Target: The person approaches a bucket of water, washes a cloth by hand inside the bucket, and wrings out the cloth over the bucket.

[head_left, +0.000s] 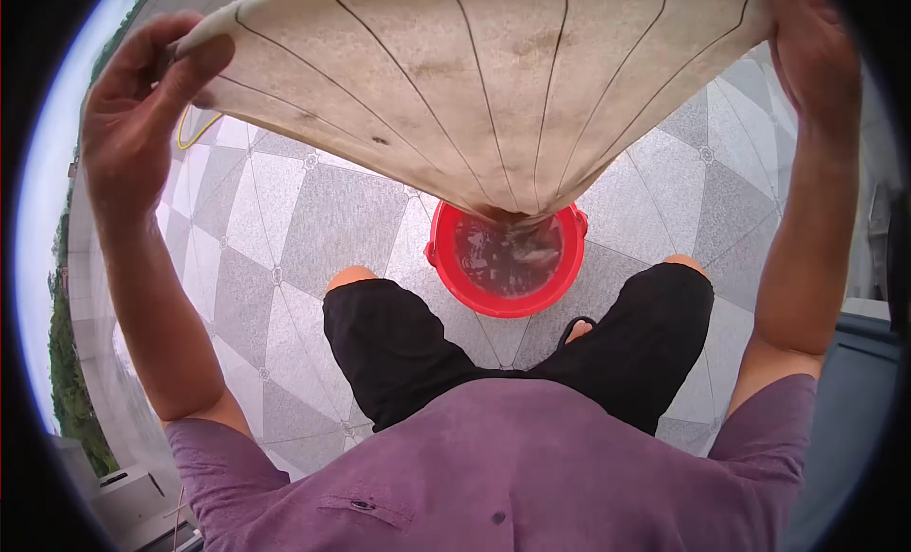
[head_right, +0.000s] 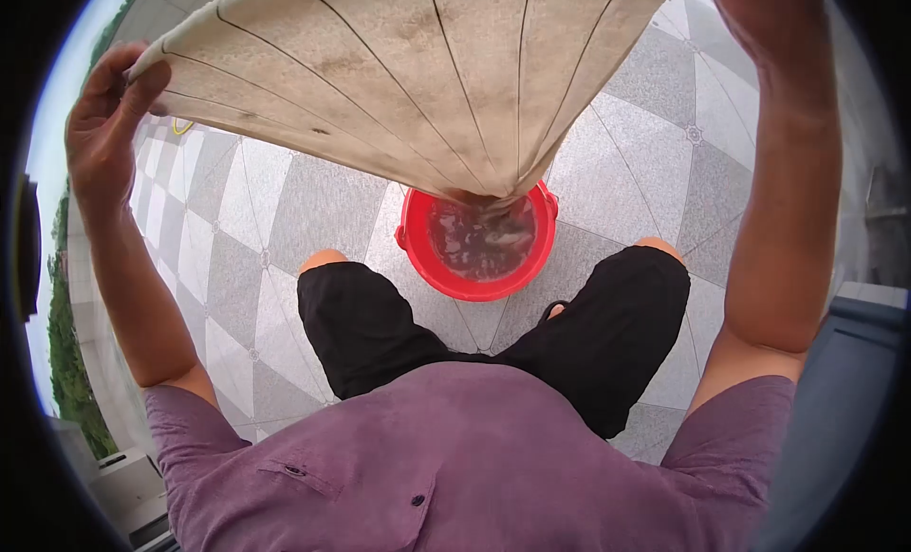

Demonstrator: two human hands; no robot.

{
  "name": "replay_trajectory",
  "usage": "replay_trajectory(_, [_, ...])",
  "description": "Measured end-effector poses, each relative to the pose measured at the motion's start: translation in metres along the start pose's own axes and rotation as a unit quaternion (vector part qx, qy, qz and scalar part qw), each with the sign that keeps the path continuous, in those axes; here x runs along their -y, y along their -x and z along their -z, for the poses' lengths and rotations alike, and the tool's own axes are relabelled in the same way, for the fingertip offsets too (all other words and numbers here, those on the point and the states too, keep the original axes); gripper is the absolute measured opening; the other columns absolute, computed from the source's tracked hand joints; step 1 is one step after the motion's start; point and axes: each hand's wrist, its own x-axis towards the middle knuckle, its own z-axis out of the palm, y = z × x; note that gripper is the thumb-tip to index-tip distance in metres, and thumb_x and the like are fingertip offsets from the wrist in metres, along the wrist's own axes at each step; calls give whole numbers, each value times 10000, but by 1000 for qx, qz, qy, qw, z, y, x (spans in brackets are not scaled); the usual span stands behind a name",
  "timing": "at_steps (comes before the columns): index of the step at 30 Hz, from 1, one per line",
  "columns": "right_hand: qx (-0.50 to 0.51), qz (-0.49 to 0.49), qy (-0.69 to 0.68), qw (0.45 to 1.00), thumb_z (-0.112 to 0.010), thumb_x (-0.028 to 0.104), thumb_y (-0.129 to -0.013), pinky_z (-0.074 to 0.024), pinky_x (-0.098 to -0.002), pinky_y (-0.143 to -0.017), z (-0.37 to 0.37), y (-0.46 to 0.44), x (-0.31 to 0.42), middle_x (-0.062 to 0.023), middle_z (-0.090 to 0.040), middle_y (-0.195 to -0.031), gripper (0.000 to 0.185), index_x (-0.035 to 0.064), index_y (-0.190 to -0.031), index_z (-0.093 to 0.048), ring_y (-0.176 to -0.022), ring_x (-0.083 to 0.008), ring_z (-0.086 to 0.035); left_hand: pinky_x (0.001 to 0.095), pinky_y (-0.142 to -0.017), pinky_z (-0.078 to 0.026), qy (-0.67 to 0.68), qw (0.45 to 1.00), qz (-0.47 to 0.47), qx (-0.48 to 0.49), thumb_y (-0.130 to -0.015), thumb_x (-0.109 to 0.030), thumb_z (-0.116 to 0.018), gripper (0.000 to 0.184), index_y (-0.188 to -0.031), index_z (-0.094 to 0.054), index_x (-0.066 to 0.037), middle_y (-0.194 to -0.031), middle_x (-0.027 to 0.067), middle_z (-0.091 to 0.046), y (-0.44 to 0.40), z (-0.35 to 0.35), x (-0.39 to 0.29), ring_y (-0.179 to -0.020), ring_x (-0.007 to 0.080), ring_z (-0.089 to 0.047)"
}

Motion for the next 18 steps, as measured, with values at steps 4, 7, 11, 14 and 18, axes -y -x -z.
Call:
replay_trajectory(4, [18,80,48,995,-648,351,-1027,-552,-211,-720,17,-40,46,-3,-679,-856,308,45,-1062,-647,-776,-78,-661,296,-710,-529,-172,975,-123,-64,-909,-283,-791,267,-945,-691,-38,-904,53,-661,-40,73,-43,-780,130,-616])
replay_trajectory(7, [8,91,64,994,-676,385,-1006,-555,-219,-724,24,-50,60,-4,-677,-855,351,39,-1058,-647,-771,-83,-662,278,-563,-561,-99,988,-117,-20,-849,-172,-789,192,-833,-703,-1,-734,38,-643,-52,59,-90,-607,121,-606])
replay_trajectory(11, [52,-62,18,997,-714,430,-977,-557,-229,-730,19,-27,44,-6,-675,-854,412,31,-1053,-647,-765,-90,-662,305,-795,-514,-118,983,9,144,-874,-73,-796,274,-1144,-746,-58,-1062,37,-710,-7,21,-41,-943,151,-661])
replay_trajectory(14, [392,-335,32,856,-834,289,-829,-504,-283,-777,-31,39,4,-21,-656,-889,375,41,-1054,-665,-865,-98,-603,379,-719,-470,-210,920,79,322,-803,-48,-790,172,-967,-746,-21,-843,78,-582,36,-59,-1,-784,243,-591])
replay_trajectory(18, [502,-350,203,765,-681,134,-873,-519,-495,-871,-138,167,-78,-221,-700,-999,193,9,-1020,-688,-1026,-401,-663,394,-847,-542,-42,943,83,320,-858,-127,-762,147,-977,-761,-41,-1048,110,-624,124,-192,71,-957,293,-654])
